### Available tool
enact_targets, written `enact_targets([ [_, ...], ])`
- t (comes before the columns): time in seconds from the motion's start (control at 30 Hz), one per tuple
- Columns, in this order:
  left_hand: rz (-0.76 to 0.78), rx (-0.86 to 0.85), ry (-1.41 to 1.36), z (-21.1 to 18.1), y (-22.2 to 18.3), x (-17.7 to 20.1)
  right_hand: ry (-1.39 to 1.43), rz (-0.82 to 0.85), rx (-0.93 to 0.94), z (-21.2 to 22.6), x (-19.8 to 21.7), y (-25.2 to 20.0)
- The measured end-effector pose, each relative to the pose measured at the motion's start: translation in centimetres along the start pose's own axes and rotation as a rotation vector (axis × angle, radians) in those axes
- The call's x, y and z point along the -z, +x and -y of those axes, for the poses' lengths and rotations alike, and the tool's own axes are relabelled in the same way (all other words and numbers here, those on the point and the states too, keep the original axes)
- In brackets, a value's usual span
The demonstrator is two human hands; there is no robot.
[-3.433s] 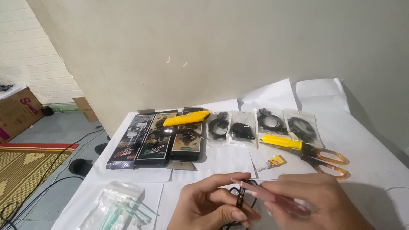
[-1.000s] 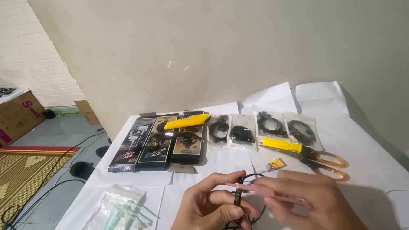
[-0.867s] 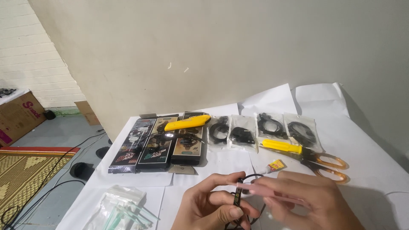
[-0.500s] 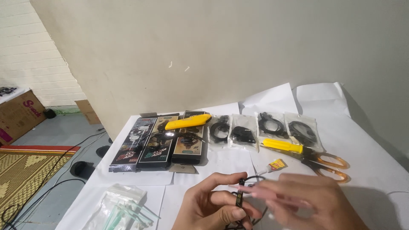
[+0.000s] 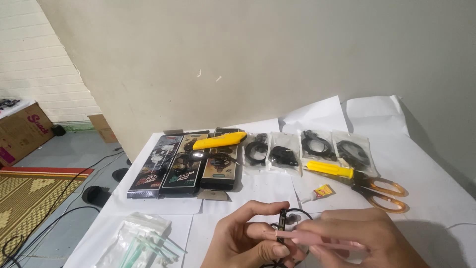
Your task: Repairing or modifying wired earphones using a small hand tool
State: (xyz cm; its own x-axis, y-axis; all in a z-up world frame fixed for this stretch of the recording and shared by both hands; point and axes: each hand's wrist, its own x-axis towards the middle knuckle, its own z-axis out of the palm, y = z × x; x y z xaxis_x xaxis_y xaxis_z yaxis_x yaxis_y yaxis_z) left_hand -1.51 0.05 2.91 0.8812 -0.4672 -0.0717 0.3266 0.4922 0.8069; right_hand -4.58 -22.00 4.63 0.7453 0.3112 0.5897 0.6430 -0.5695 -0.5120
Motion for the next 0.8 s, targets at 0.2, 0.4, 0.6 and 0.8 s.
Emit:
enact_targets([
  [0.2,0.031,-0.016,0.036,-0.2,0.0,0.0,0.011,-0.044,-0.086,-0.8,0.0,-0.2],
  [0.4,0.11,-0.109,0.032,0.8,0.9,1.5,-0.048,-0.089,-0.067,-1.0,-0.7,-0.4],
  [0.6,-0.016,-0.027,0.092,1.0,1.8,2.3,0.014,0.041,0.085,-2.1,-0.1,0.1],
  [0.8,0.028,-0.002,0.107,0.6,2.0,2.5,0.109,0.109,0.063,-2.2,-0.2,-0.1],
])
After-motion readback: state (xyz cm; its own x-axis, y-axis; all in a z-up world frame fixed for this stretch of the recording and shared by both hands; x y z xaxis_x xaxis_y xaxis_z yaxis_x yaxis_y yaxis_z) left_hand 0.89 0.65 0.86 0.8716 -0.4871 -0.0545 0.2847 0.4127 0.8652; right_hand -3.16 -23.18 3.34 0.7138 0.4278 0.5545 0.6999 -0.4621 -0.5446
